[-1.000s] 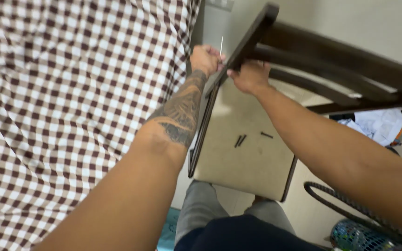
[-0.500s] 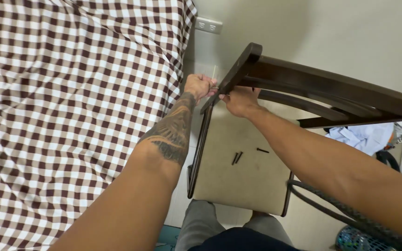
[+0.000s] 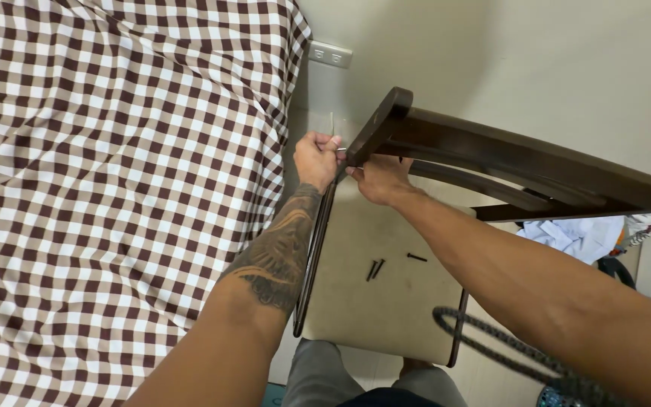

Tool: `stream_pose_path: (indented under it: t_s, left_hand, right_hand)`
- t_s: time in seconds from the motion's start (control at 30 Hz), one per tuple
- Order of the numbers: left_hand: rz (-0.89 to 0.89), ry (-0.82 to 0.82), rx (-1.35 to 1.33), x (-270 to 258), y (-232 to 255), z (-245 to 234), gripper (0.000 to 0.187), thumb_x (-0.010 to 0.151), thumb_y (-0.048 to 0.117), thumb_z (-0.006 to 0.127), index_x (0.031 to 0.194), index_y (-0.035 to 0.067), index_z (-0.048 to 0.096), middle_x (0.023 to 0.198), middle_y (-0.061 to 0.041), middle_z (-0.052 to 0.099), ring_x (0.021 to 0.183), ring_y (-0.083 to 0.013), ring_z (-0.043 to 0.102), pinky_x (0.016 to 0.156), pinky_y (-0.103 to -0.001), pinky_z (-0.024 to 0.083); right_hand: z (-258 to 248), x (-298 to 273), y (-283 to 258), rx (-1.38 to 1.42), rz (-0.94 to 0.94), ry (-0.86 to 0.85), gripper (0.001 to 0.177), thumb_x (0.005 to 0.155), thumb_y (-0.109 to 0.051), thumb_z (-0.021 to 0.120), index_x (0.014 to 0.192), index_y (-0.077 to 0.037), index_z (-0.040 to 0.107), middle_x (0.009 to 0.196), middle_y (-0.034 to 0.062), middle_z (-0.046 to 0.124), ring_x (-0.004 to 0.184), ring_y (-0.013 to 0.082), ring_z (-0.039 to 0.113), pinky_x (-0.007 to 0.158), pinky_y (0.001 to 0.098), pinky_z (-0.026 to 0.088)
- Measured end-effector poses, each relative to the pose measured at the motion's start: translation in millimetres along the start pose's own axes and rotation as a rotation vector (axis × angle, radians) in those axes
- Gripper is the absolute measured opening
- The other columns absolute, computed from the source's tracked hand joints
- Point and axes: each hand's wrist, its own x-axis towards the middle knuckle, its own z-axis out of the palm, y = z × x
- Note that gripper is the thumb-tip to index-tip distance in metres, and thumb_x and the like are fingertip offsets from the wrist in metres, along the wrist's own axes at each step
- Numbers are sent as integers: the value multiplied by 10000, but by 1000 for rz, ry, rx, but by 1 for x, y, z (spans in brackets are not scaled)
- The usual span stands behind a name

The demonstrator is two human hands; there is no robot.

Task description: The person uses an Allen key to loosen and remove screws from the backrest of a wooden chair. They detach the backrest slats and place them on the chair seat.

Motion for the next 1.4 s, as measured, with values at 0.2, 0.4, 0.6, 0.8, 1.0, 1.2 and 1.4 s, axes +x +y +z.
stream_pose_path:
  t_s: [0.2,0.4,0.6,0.8,1.0,1.2,1.4]
  left_hand:
    - [18,-27,243,-4,21,-3,176,899,110,751,874,-35,655,710,-98,722,615,-168,745,578,-309,587]
    - [11,-25,290,-6,17,-7,183,886,136,752,863,-18,656,732,-105,734,643,-180,762,621,-322,597]
    - [51,-9,302,-5,10,-9,170,879,136,764,865,-10,678,736,-101,731,662,-184,766,641,-322,601]
    - [111,12,328,-8,1,-6,193,864,155,769,866,-13,674,740,-131,733,687,-232,750,664,-345,593]
    - [-15,88,562,14,1,12,274,805,219,826,863,-14,694,823,-181,726,797,-311,738,740,-386,607]
    - [104,-73,606,8,29,-6,270,832,248,794,833,-11,717,777,-211,713,743,-365,733,727,-437,593]
    - [-132,-379,611,59,23,-7,440,944,381,676,705,13,710,635,-100,726,517,-188,724,564,-352,608]
  right_hand:
    - [-6,-1,-3,-15,36,-73,336,1000,-434,556,1259,-250,668,1341,81,599,1343,354,452,1079,658,233]
    - [-6,1,-4,-9,47,-81,357,1007,-443,542,1284,-244,647,1314,94,602,1318,360,465,1075,664,234]
    - [-2,2,-5,-46,36,-60,354,1012,-446,534,1282,-248,649,1324,91,586,1340,356,430,1101,635,220]
    - [-2,2,-5,-60,58,-69,368,1007,-448,542,1283,-226,640,1345,99,565,1347,357,414,1092,644,211]
    - [-3,1,-6,-73,62,-83,335,1028,-420,528,1283,-238,648,1366,99,564,1373,355,405,1104,682,174]
    - [-4,0,-9,-48,50,-46,350,1003,-413,551,1308,-255,620,1399,100,542,1388,369,382,1110,702,127]
    - [-1,-1,-8,-30,25,-50,351,1008,-424,532,1309,-268,628,1397,97,539,1397,371,373,1100,720,123]
